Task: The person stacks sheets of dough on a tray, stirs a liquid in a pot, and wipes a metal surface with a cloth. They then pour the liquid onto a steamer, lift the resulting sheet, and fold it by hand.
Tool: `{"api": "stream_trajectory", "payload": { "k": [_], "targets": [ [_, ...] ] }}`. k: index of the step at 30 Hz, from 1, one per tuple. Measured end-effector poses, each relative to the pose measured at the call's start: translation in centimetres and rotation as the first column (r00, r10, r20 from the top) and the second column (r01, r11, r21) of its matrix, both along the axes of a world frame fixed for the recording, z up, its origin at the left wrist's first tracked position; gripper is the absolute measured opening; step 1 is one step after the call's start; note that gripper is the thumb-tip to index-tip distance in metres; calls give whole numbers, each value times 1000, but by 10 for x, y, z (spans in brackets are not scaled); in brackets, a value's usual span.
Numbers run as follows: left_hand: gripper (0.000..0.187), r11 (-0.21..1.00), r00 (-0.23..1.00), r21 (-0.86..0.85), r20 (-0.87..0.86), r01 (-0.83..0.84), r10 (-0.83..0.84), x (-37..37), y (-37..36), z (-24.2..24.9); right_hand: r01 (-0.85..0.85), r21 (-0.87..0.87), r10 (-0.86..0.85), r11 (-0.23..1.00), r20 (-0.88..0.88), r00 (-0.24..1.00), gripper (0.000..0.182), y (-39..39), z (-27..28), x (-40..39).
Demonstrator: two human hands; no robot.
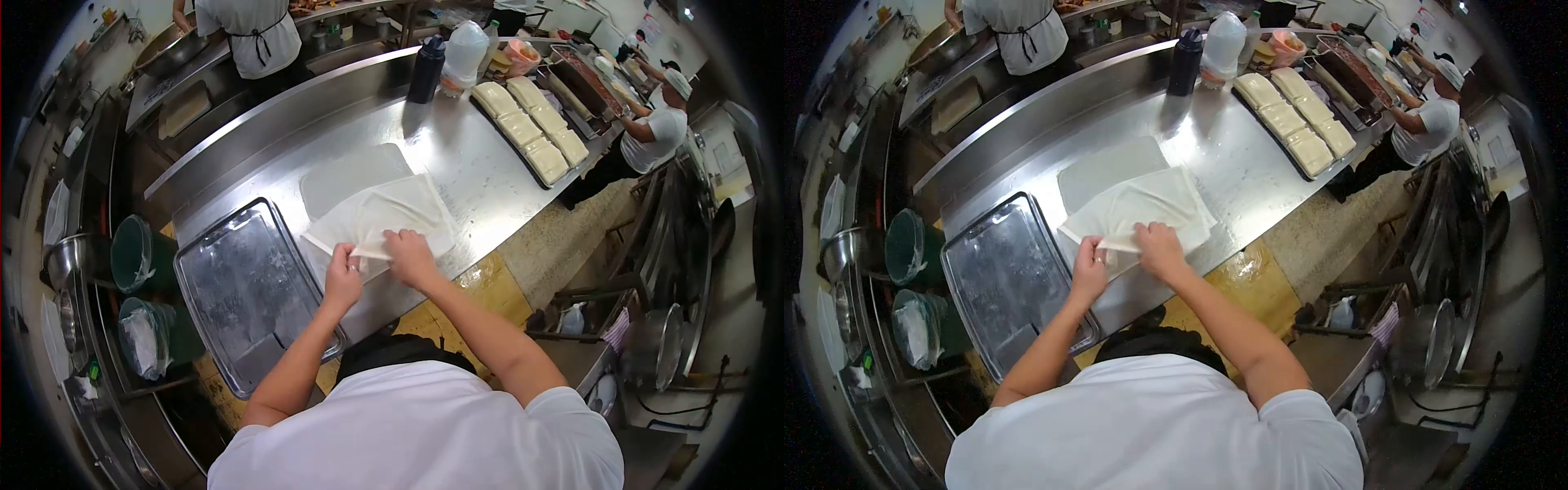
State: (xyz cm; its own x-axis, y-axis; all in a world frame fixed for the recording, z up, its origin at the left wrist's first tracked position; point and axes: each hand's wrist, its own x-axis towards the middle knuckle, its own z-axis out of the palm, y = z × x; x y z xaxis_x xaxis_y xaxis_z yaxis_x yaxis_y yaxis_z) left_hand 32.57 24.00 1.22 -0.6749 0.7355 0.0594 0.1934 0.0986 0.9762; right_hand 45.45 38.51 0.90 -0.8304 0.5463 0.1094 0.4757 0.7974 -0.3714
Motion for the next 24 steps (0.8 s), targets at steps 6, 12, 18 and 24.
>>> {"api": "stream_trajectory", "payload": {
  "k": [6, 12, 18, 24],
  "targets": [
    [28, 716, 873, -629, -118, 302, -472, -13, -2, 85, 229, 41, -220, 972, -159, 962, 34, 38, 10, 24],
    [32, 712, 593, -538, -416, 451, -689, -27, -17, 64, 400, 144, -359, 905, -245, 901, 24, 58, 8, 62],
    [41, 499, 591, -457, 74, 736, -803, -27, -5, 88, 588, 41, -537, 808, -362, 762, 17, 63, 18, 109],
    [42, 95, 277, -446, 363, 890, -890, 7, 8, 80, 714, 70, -651, 697, -356, 671, 12, 43, 8, 169]
  ]
}}
